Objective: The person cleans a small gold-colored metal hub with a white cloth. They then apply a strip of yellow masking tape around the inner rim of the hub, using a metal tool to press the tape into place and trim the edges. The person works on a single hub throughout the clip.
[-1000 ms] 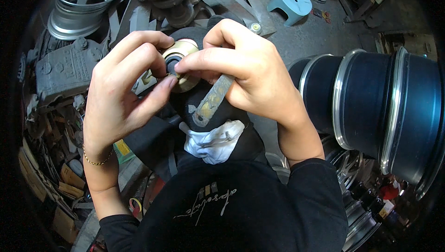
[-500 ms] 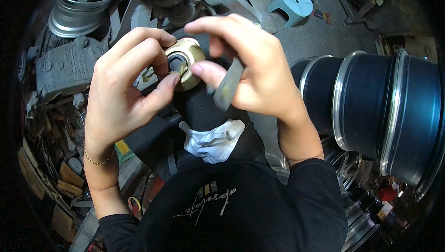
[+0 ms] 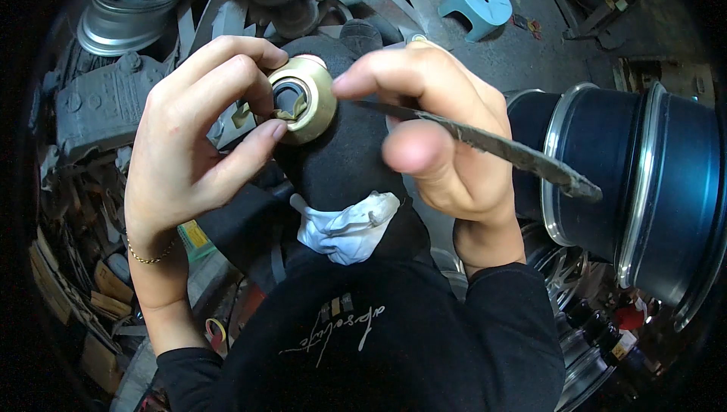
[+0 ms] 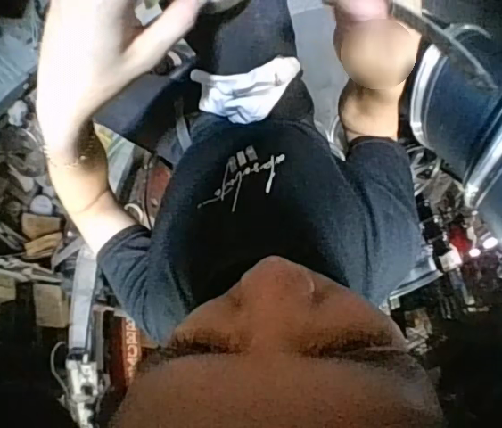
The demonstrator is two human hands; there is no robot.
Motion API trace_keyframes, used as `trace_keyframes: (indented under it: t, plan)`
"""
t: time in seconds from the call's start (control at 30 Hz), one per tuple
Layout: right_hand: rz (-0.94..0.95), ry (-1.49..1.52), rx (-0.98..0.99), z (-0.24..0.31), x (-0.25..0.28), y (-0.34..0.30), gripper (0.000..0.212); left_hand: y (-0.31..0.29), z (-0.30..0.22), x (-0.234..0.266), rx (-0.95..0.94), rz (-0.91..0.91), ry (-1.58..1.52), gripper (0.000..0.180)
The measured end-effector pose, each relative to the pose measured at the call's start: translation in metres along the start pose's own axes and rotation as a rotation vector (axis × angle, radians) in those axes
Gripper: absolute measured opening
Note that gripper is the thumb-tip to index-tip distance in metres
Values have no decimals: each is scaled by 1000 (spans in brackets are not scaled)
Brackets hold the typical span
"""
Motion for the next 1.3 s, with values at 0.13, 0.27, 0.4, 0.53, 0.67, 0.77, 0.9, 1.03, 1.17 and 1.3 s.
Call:
trace_keyframes:
  t: [0.13, 0.27, 0.4, 0.53, 0.67, 0.77, 0.9, 1.03, 1.17, 1.3]
  plan:
    - [2, -70, 174, 7, -2, 1, 59, -1, -2, 2, -35, 20, 24, 23]
    - [90, -12, 156, 9, -3, 2, 32, -2, 0, 3, -44, 26, 45, 18]
    - [40, 65, 61, 0, -10, -5, 24, -2, 2, 2, -46, 18, 24, 15]
    - [22, 123, -8, -1, -13, -6, 20, -2, 2, 2, -41, 15, 20, 15]
    - [72, 142, 5, -4, -19, -5, 19, -2, 1, 3, -44, 29, 25, 15]
    - [68, 140, 7, -4, -19, -4, 19, -2, 2, 3, -36, 38, 2, 15]
    - [73, 149, 10, -4, -19, -3, 19, -3, 1, 4, -10, 39, -44, 16]
    - [71, 157, 18, -4, -18, -3, 19, -4, 1, 4, -4, 50, -52, 15]
    - [74, 156, 40, -3, -19, -2, 19, -5, 2, 2, -8, 44, -52, 14]
    - [80, 142, 58, -2, -20, -1, 18, -5, 2, 2, -14, 40, -42, 14]
Point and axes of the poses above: each hand's wrist, its own y-axis towards the middle knuckle, its own x-axis out of the back of the hand, z = x × y, the point moved 7 cm from there along y, towards the middle knuckle, and after that the axes turned 10 degrees about -y, right-handed, at the moved point
